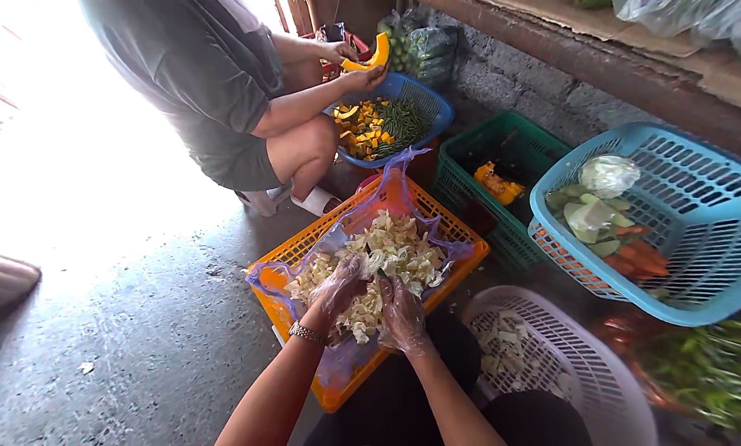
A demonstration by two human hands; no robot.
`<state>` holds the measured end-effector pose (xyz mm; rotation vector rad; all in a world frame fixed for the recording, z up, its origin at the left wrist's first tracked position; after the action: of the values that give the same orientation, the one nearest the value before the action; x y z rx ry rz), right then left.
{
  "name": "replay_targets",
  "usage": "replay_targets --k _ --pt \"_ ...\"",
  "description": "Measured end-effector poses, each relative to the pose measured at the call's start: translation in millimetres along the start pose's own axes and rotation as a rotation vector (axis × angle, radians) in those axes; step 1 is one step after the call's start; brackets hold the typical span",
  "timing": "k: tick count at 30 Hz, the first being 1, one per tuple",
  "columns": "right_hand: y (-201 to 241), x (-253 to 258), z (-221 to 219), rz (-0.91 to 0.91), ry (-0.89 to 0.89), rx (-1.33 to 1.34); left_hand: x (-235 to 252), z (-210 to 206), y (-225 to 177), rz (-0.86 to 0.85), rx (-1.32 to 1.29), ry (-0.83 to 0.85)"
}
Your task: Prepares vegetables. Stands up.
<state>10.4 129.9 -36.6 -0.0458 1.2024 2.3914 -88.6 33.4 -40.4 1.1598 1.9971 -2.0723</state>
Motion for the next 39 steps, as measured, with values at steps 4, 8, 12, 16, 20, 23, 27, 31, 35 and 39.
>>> replay_targets --k 4,8,12,16,20,23,27,31,35,39 --pt "-1 -1 2 0.002 -0.033 -0.009 2 0 -7 0.023 0.043 -0.022" --pt "-11 8 6 -0.088 -0.001 0.047 -8 -16 -2 0.025 0.112 0.022" --pt "-9 0 7 -0.048 -0.03 0.083 -5 -5 -32 -0.168 0.072 -0.038" --pt "4 -18 17 0.178 -0.208 0.219 1 -7 -33 -0.195 0.002 0.008" --pt "8 -29 9 0.336 -0.281 0.22 4 -14 -31 -0.232 -0.121 -0.038" --pt "9 -28 9 0.305 -0.264 0.233 4 -14 -36 -0.277 -0.167 -0.086" --pt "7 -27 10 0.252 -0.252 0.224 2 -19 -32 -0.26 -0.234 -0.009" --pt "12 -24 11 0.188 -0.189 0.227 -2 -19 -27 -0.194 -0.238 -0.011" --pt "11 -24 10 0.196 -0.209 0.215 -6 -16 -21 -0.196 -0.183 -0.049" --pt "11 -23 6 0.195 -0.188 0.189 -11 -18 -27 -0.202 -0.062 -0.076"
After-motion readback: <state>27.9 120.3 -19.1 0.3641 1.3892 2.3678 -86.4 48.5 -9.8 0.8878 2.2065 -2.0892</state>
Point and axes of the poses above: each hand's wrist, its own x-axis towards the middle knuckle, its own z-axis out of the back of the hand, y = z × x, the point moved 7 cm from there along x, towards the middle knuckle, and after that the axes turned 5 degrees about z, right-handed, at the moved point
